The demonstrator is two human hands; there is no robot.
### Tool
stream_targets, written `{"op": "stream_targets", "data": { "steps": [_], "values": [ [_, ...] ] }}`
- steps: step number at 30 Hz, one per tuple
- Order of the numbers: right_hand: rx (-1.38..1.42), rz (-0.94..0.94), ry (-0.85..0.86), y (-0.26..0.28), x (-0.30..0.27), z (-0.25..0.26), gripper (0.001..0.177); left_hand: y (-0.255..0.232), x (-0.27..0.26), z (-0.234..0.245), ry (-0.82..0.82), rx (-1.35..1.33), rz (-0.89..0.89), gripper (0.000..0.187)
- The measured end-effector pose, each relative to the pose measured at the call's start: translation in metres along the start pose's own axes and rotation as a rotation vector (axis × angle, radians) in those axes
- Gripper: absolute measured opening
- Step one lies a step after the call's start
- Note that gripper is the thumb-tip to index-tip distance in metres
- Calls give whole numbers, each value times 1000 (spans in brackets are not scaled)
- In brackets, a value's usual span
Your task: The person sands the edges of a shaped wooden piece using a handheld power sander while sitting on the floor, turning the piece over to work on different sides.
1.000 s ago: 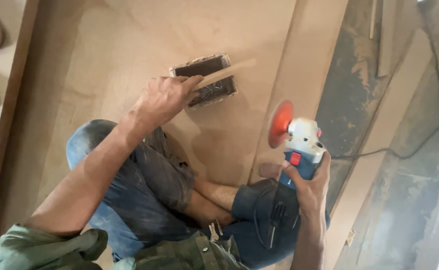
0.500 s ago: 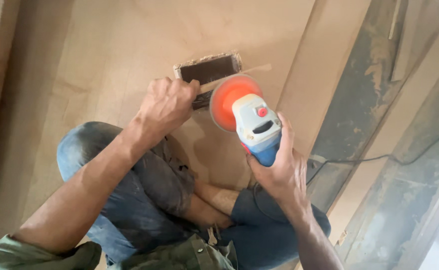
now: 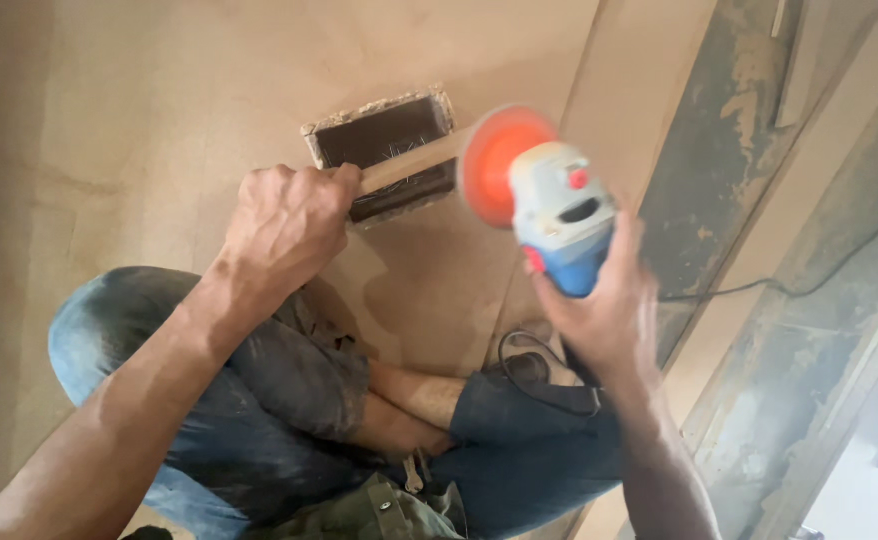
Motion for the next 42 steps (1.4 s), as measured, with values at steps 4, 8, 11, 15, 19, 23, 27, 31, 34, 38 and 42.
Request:
{"op": "stream_targets", "data": {
  "steps": [4, 8, 11, 15, 19, 23, 27, 31, 34, 38, 42],
  "values": [
    [132, 76, -26, -36, 14, 11, 83, 1, 0, 0, -12, 5, 13, 16],
    [332, -31, -39, -64, 11, 10, 81, -1, 3, 0, -13, 32, 23, 12],
    [263, -28, -96, -46, -6, 13, 81, -2, 3, 6, -77, 3, -3, 15],
    [45, -44, -72, -1, -31, 9, 84, 0, 0, -1, -71, 40, -10, 13],
    [19, 26, 14, 41, -25, -6, 88, 2, -1, -4, -75, 46, -12, 10],
    [-9, 32, 60, 55, -15, -19, 91, 1, -4, 2, -149, 14, -30, 11],
    [-25, 79, 94, 60, -10, -26, 91, 2, -1, -2, -103, -5, -22, 11],
    [-29, 52, 110, 53, -6, -26, 91, 2, 1, -5, -67, -8, -3, 10],
    [-36, 21, 81, 36, -4, -16, 87, 2, 0, -4, -66, 6, -2, 12],
    [9, -33, 24, -7, -1, 4, 86, 2, 1, -6, -22, 31, 10, 11],
    [197, -9, -5, -56, 15, 12, 86, 2, 2, -5, 0, 8, 30, 13]
  ]
}}
Point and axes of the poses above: each hand's wrist, its own x-axis towards the middle knuckle, its own z-axis out of the back of the hand, y = z × x, the point moved 9 cm from there along x, towards the middle knuckle, and after that the axes turned 12 degrees about z, right-handed, at the moved point
